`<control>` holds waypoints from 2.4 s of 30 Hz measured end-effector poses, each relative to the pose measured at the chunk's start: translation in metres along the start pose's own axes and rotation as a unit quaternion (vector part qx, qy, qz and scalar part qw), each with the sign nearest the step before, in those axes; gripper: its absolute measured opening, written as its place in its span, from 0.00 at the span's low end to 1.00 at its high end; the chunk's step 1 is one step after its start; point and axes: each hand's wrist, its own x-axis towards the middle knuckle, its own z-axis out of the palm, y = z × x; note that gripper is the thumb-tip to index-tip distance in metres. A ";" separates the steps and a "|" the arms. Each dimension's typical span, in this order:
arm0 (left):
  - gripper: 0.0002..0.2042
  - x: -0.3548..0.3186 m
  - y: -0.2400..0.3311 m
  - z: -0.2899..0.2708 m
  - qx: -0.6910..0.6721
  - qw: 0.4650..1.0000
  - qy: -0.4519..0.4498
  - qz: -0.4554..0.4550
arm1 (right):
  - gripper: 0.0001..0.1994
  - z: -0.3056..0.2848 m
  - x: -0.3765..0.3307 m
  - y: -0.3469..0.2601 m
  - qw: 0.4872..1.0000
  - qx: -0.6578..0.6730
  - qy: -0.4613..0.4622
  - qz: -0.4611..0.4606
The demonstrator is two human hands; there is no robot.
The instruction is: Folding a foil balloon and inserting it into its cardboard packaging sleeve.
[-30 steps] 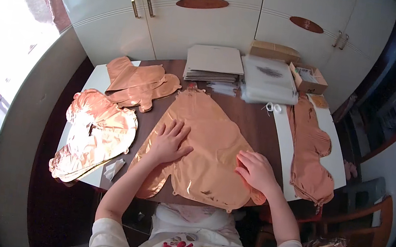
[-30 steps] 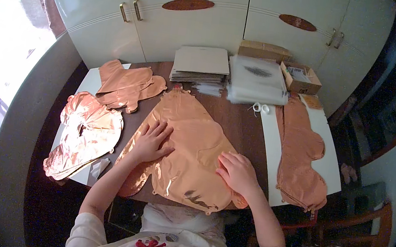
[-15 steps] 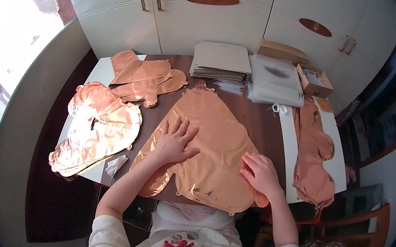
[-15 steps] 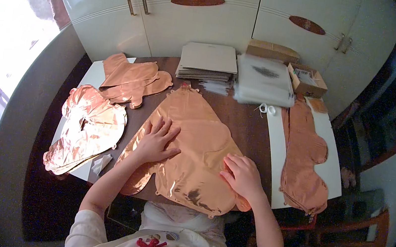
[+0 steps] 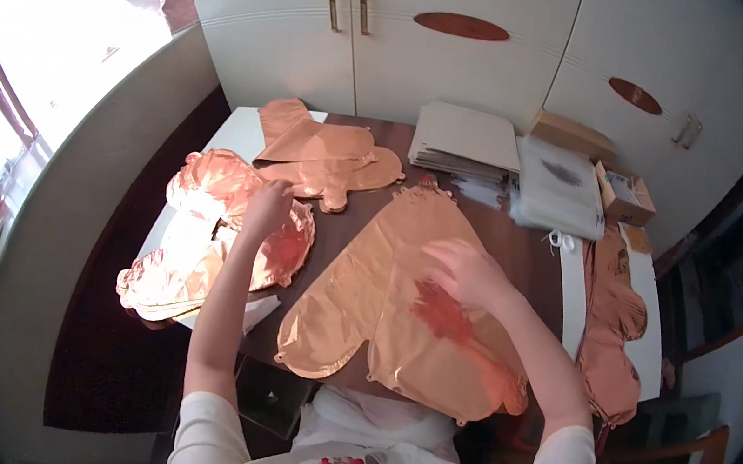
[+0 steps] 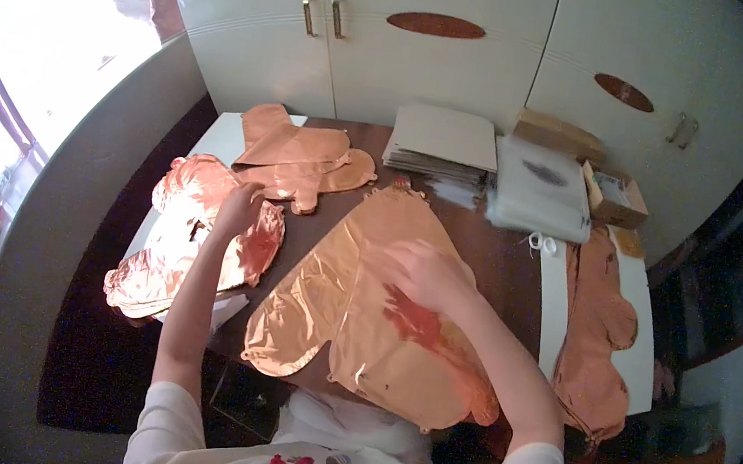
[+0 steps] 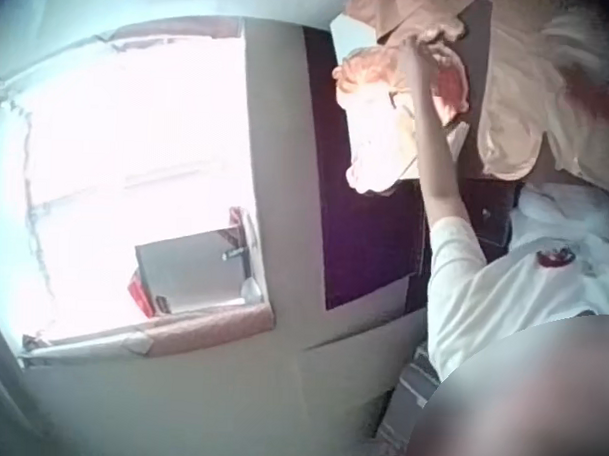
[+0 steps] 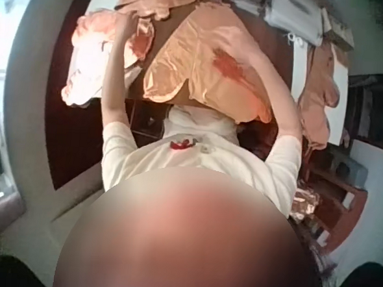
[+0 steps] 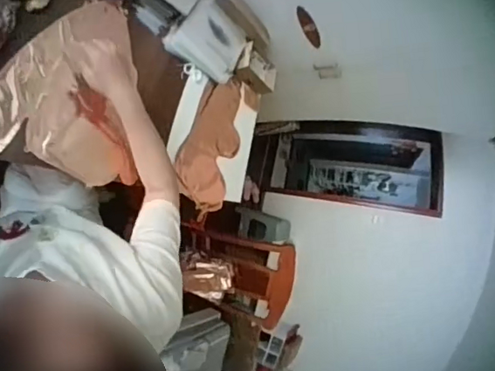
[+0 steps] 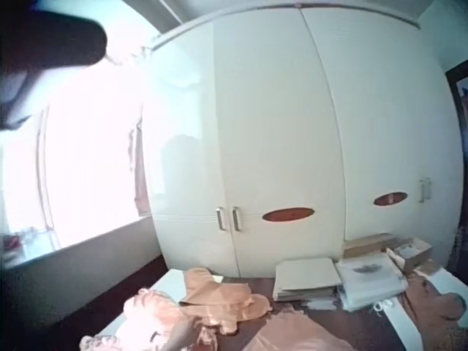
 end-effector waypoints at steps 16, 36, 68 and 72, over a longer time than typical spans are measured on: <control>0.18 -0.014 -0.042 0.024 0.027 0.995 0.080 -0.048 | 0.12 0.149 0.246 0.004 0.998 -0.010 -0.049 -0.026; 0.25 -0.019 -0.027 0.018 0.088 0.994 -0.069 -0.001 | 0.16 0.121 0.227 0.017 0.986 -0.072 -0.150 -0.019; 0.22 -0.023 -0.021 0.006 0.085 0.990 -0.109 0.012 | 0.37 0.181 0.331 -0.031 0.979 -0.045 -0.097 0.171; 0.22 0.000 0.010 0.018 0.058 0.989 -0.116 0.065 | 0.36 0.199 0.351 0.028 0.992 0.078 -0.047 0.083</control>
